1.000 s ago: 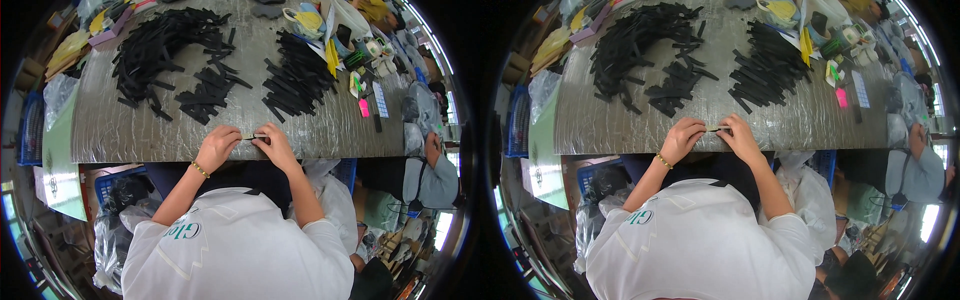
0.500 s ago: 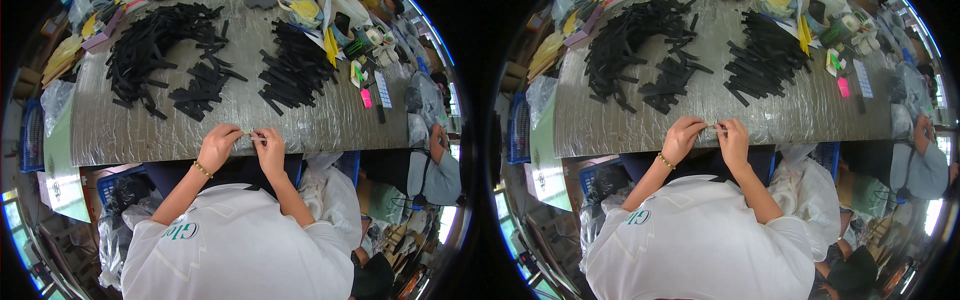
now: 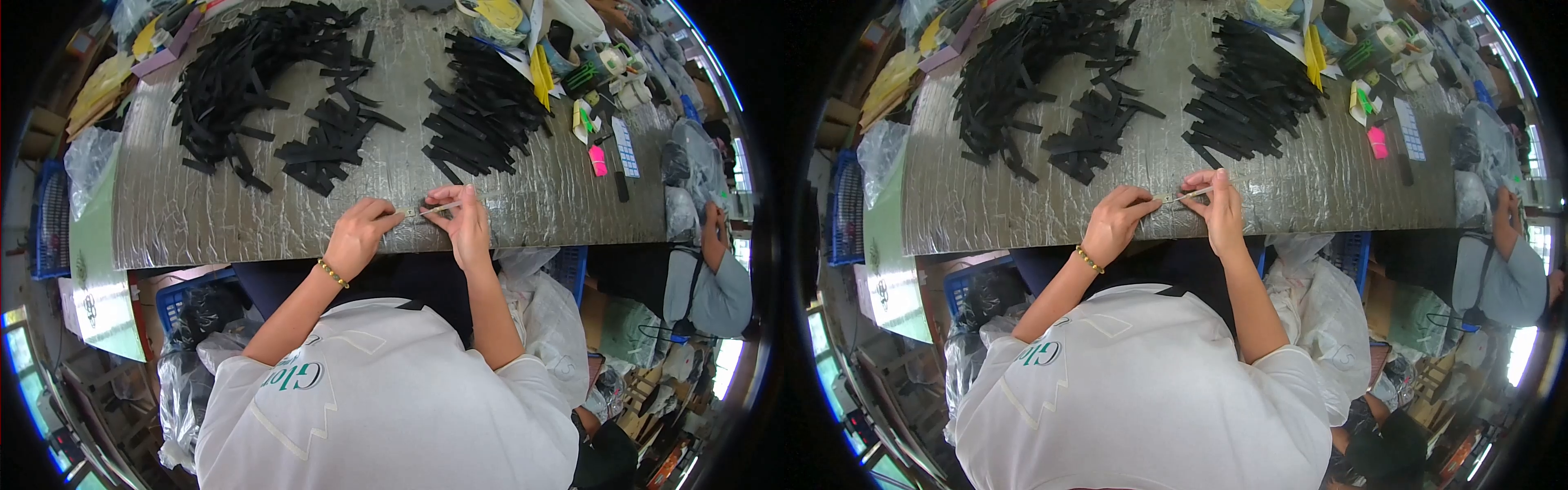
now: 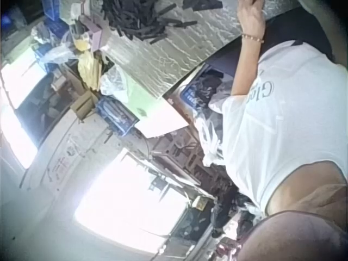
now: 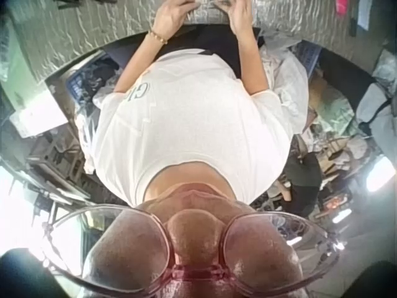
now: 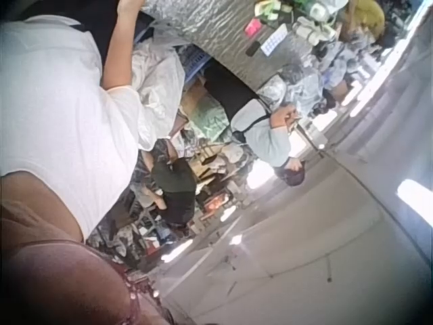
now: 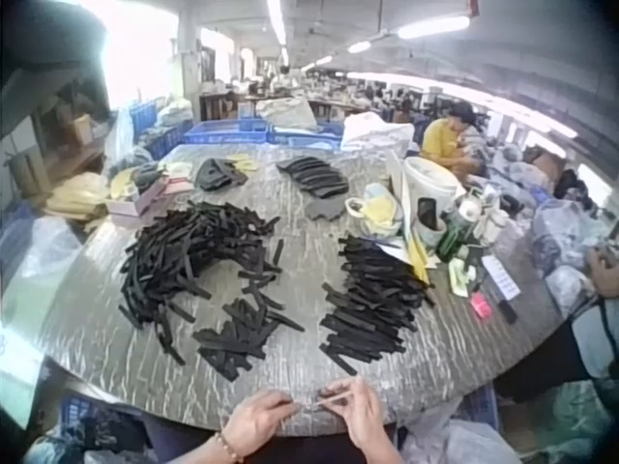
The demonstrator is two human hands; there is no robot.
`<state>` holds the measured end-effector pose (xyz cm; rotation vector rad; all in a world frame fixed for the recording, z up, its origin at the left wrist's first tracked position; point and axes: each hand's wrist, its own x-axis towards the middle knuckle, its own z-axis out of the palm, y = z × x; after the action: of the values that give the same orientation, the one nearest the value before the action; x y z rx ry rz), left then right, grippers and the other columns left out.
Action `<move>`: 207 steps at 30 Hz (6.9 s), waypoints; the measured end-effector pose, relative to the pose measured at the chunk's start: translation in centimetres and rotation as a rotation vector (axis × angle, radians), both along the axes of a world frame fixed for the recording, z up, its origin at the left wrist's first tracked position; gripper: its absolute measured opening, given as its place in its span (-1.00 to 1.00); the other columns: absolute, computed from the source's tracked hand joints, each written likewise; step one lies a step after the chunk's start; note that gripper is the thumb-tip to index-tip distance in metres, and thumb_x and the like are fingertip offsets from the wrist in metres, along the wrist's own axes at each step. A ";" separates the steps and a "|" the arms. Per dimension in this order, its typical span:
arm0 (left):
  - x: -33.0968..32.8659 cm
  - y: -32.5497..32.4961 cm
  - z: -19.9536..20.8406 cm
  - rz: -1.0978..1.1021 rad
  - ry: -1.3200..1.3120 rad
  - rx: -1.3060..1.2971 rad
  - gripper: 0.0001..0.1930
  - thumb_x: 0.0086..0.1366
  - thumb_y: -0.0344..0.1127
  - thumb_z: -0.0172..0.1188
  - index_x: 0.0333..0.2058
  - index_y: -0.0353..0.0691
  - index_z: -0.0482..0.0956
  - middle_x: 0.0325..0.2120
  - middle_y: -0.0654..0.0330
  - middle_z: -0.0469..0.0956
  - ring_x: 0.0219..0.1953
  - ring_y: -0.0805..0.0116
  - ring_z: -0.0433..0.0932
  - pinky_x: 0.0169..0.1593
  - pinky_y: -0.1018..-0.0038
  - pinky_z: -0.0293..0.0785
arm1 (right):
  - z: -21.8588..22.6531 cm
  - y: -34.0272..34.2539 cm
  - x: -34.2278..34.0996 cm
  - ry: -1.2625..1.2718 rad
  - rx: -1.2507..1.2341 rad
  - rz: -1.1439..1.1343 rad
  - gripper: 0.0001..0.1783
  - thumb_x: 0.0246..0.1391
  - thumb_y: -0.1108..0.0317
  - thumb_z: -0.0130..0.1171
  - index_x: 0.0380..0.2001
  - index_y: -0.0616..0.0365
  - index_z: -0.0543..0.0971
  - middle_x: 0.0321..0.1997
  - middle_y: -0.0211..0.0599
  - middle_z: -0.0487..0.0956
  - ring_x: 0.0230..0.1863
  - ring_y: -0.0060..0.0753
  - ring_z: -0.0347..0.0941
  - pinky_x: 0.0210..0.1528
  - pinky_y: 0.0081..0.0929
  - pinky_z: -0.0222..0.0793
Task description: Organizing and sorting black material strips on a workbench for shoe manufacturing.
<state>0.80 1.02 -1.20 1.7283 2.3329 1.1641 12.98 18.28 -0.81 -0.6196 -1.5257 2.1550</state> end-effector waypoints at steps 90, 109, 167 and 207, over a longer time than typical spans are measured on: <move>-5.5 -5.0 -0.2 0.330 -0.182 0.185 -0.84 0.20 -0.53 0.28 -0.23 -0.29 0.57 -0.26 0.02 0.61 -0.23 -0.03 0.62 -0.18 0.29 0.55 | 0.9 6.4 -3.2 -0.397 1.461 -0.132 -0.82 0.06 0.42 0.28 -0.27 0.16 0.52 -0.20 -0.21 0.48 -0.11 -0.02 0.44 -0.08 -0.18 0.28; -3.4 -7.1 2.2 0.421 -0.245 0.196 -0.83 0.17 -0.53 0.31 -0.24 -0.26 0.62 -0.31 0.08 0.64 -0.27 0.07 0.61 -0.20 0.30 0.53 | 0.5 -0.2 -9.1 -0.213 1.232 0.276 -0.82 0.11 0.45 0.26 -0.19 0.14 0.57 -0.13 -0.23 0.50 -0.10 -0.03 0.46 -0.01 -0.23 0.32; -0.3 0.7 0.2 0.002 0.067 -0.017 -0.67 0.03 -0.52 0.18 -0.19 -0.17 0.73 -0.36 0.23 0.51 -0.24 0.25 0.51 -0.15 0.37 0.53 | 0.0 -1.0 -0.2 -0.262 0.597 0.057 -0.78 0.30 0.35 0.15 -0.25 0.36 0.59 -0.42 -0.15 0.68 -0.40 -0.44 0.64 -0.32 -0.51 0.49; -0.7 0.6 -0.6 0.074 -0.145 0.103 -0.59 0.21 -0.55 0.17 0.07 -0.24 0.54 -0.35 0.08 0.61 -0.25 0.05 0.59 -0.18 0.22 0.54 | 2.3 -3.6 -2.4 -0.326 0.819 0.183 -0.82 0.28 0.45 0.09 -0.28 0.38 0.59 -0.37 -0.08 0.59 -0.36 -0.16 0.54 -0.25 -0.42 0.42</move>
<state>0.12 1.65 -1.81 1.5396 2.3070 1.3938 10.55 14.69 1.49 -0.5537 -2.4930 1.3553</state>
